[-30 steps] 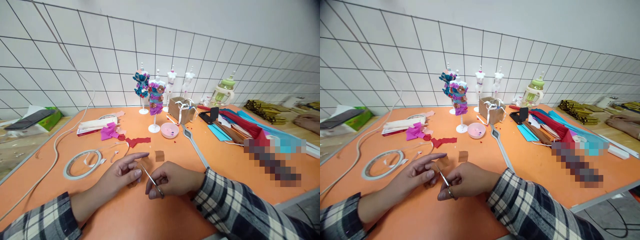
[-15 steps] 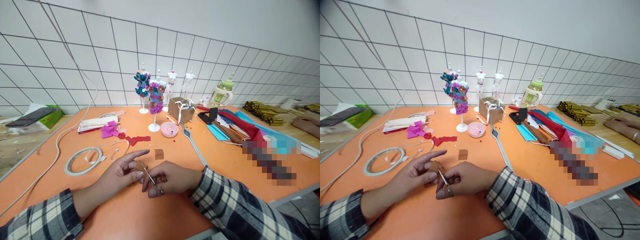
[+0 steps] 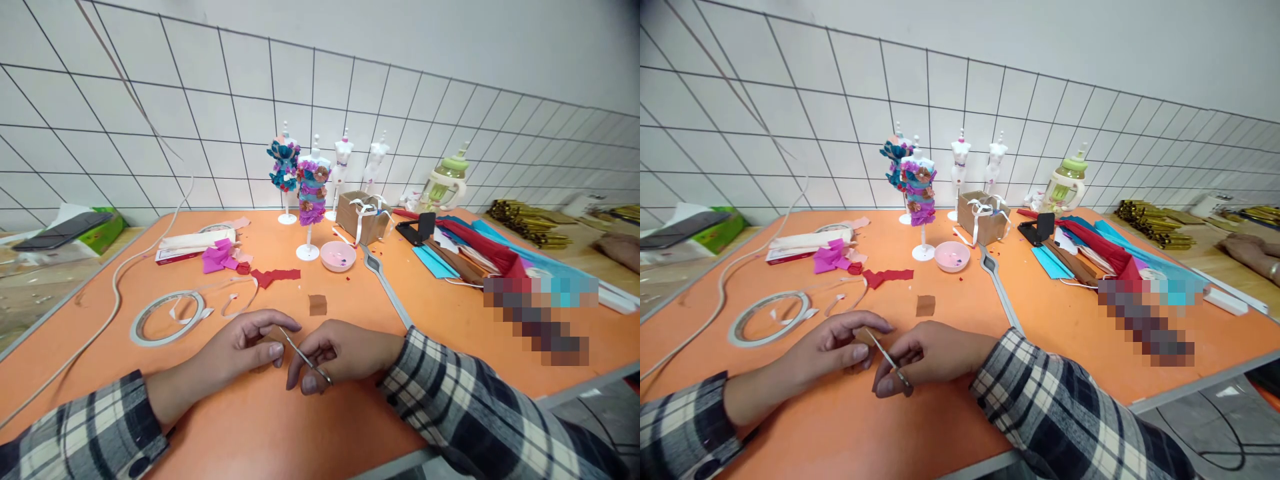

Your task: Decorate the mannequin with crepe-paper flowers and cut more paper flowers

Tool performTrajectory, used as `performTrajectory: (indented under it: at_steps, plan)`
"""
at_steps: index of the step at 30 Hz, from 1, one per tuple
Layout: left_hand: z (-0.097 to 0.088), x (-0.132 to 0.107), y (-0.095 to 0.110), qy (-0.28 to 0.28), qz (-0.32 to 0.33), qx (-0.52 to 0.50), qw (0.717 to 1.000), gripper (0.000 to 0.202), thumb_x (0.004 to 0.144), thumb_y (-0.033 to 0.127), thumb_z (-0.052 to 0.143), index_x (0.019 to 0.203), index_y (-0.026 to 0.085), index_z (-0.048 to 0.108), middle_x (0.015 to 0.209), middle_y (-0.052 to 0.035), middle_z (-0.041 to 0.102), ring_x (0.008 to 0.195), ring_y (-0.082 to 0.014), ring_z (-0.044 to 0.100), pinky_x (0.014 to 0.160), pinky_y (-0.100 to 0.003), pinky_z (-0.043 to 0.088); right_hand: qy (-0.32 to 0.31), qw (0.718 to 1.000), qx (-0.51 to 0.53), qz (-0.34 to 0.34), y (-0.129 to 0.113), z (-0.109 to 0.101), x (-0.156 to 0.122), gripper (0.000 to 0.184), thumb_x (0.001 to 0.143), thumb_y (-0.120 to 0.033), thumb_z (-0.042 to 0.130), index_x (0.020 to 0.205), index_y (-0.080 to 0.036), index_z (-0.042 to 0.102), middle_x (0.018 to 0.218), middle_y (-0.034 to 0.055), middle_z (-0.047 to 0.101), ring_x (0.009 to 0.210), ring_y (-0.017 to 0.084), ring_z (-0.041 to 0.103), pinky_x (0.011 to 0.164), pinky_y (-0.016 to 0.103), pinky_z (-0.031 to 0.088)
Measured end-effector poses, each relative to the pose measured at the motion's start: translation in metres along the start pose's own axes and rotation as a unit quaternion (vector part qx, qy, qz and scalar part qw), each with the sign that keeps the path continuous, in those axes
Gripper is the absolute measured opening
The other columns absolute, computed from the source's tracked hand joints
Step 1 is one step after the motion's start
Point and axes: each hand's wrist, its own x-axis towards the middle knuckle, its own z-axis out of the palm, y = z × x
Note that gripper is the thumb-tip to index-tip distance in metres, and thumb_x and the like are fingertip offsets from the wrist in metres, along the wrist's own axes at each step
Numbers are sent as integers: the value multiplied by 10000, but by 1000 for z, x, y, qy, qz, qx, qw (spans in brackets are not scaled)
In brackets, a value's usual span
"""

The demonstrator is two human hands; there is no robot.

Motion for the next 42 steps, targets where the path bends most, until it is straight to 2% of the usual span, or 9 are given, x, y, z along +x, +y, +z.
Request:
performTrajectory:
  at_steps: [5, 12, 17, 19, 22, 29, 35, 39, 42]
  plan:
    - [0, 2, -4, 3, -11, 11, 1000, 463, 786, 596, 749, 916, 155, 692, 630, -3, 621, 505, -105, 453, 479, -207, 313, -30, 1000, 6, 4, 1, 0, 0, 327, 794, -352, 777, 1006, -111, 715, 841, 4, 651, 737, 83, 580, 714, 190, 458]
    - [1, 2, -3, -27, 22, 54, 998, 437, 804, 591, 738, 807, 155, 701, 647, -16, 636, 595, -143, 543, 562, -234, 405, -15, 1000, 8, 8, -2, 1, -1, 406, 777, -439, 784, 1004, -108, 723, 823, 6, 632, 740, 95, 579, 717, 208, 461]
    - [-1, 0, -6, -7, 10, 7, 1000, 562, 811, 692, 664, 937, 146, 714, 709, -53, 676, 574, -143, 538, 494, -221, 359, -11, 1000, 22, 3, -4, 1, -2, 420, 784, -463, 777, 1009, -112, 729, 804, -2, 624, 726, 94, 579, 725, 218, 463]
    - [-1, 0, -7, 8, 0, 7, 1000, 532, 835, 667, 657, 937, 147, 708, 676, -46, 671, 541, -131, 520, 475, -214, 341, -13, 1000, 20, -4, -4, 1, -2, 429, 784, -477, 779, 1008, -114, 727, 794, -3, 631, 727, 99, 589, 745, 230, 469]
    - [1, 1, -4, 6, 16, 23, 1000, 457, 827, 605, 710, 861, 150, 707, 676, -41, 678, 585, -143, 566, 532, -225, 412, -18, 1000, 22, -4, -3, 1, -1, 443, 777, -483, 786, 1016, -116, 719, 808, 3, 645, 736, 105, 608, 756, 237, 475]
    - [4, 3, 1, -7, 26, 41, 999, 483, 809, 629, 715, 759, 149, 686, 624, -31, 667, 558, -141, 573, 533, -224, 417, -35, 999, 32, -3, -3, 1, -2, 359, 793, -386, 778, 1013, -110, 715, 847, 4, 646, 717, 89, 602, 730, 215, 478]
    - [6, 3, 5, -22, 29, 76, 996, 461, 823, 601, 702, 685, 164, 658, 593, -18, 651, 543, -140, 553, 540, -229, 411, -37, 999, 25, -4, 0, 0, -2, 426, 790, -459, 776, 1040, -117, 724, 980, 38, 666, 754, 94, 600, 749, 222, 484]
    - [4, 2, 3, 1, 27, 67, 997, 438, 786, 599, 743, 752, 164, 701, 649, -26, 676, 574, -148, 564, 544, -233, 413, -27, 999, 23, -7, -1, 0, -2, 432, 778, -455, 791, 1037, -116, 723, 925, 24, 662, 753, 91, 583, 739, 214, 470]
    - [2, 0, 2, 25, 17, 5, 1000, 508, 771, 635, 743, 978, 171, 735, 729, -50, 714, 622, -174, 608, 528, -234, 407, -13, 1000, 11, -8, -3, 1, -2, 407, 770, -430, 802, 1013, -113, 722, 823, -2, 636, 719, 86, 567, 724, 213, 459]
